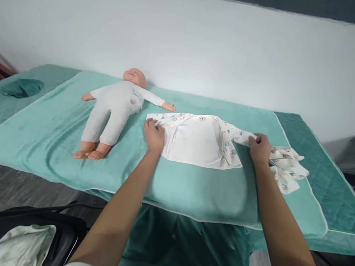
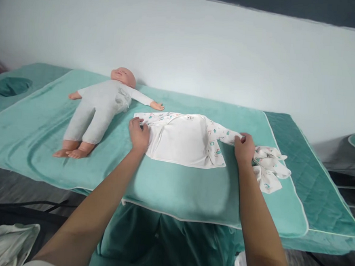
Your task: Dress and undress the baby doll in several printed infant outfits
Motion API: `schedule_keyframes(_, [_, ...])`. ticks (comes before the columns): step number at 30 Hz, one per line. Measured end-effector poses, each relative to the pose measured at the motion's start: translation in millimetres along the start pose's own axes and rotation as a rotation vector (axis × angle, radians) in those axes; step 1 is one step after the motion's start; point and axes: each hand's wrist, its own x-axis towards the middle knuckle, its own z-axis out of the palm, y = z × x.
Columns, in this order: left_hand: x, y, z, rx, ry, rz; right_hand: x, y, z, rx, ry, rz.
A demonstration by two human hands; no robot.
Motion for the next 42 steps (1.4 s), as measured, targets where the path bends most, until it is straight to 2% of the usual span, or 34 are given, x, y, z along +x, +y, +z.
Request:
schedule_keyframes(3, [0.6, -2.2, 1.4, 0.013, 0.014, 0.004, 18.3, 6.9, 5.7, 0.023, 0.208, -0.079])
schedule_keyframes(6, [1.3, -4.8, 3.2, 0.038, 0.021, 0.008, 24.7, 8.8, 9.7, -0.025, 0.256, -0.119])
schedule_keyframes(9, [2.5, -6.8, 4.8, 0.068, 0.017, 0.009, 15.1, 2.8, 12.9, -0.023, 0.264, -0.225])
schedule_keyframes(11, [3.3, -7.5, 5.5, 0.088, 0.011, 0.007, 5.6, -3.6, 15.1, 0.001, 0.132, -0.373])
schedule_keyframes(14, [3.6, -7.0, 5.2, 0.112, 0.003, 0.001, -3.8, -10.4, 19.4, -0.017, -0.180, -0.510])
schedule_keyframes(16, [2.6, -5.0, 3.9, 0.127, -0.010, 0.020, -6.0, -11.4, 21.8, -0.040, -0.262, -0.499])
schedule_keyframes(22, [-4.7, 7.3, -1.4, 0.172, -0.162, 0.174, -24.3, -11.7, 19.4, -0.155, -0.340, -0.526])
schedule_keyframes(26, [-6.9, 13.3, -2.5, 0.232, -0.225, 0.216, -50.2, -16.7, 13.6, -0.254, -0.266, -0.425])
schedule_keyframes(31, [-9.3, 16.6, -1.8, 0.305, -0.273, 0.310, -61.4, -20.9, 8.3, -0.226, -0.110, -0.457])
schedule_keyframes(37, [-6.9, 23.2, 1.6, 0.345, -0.324, 0.428, -55.8, -22.4, 8.7, -0.229, -0.168, -0.506])
schedule_keyframes(42, [6.8, 35.0, 11.1, 0.436, -0.434, 0.536, -58.3, -25.9, 7.2, -0.278, -0.093, -0.458])
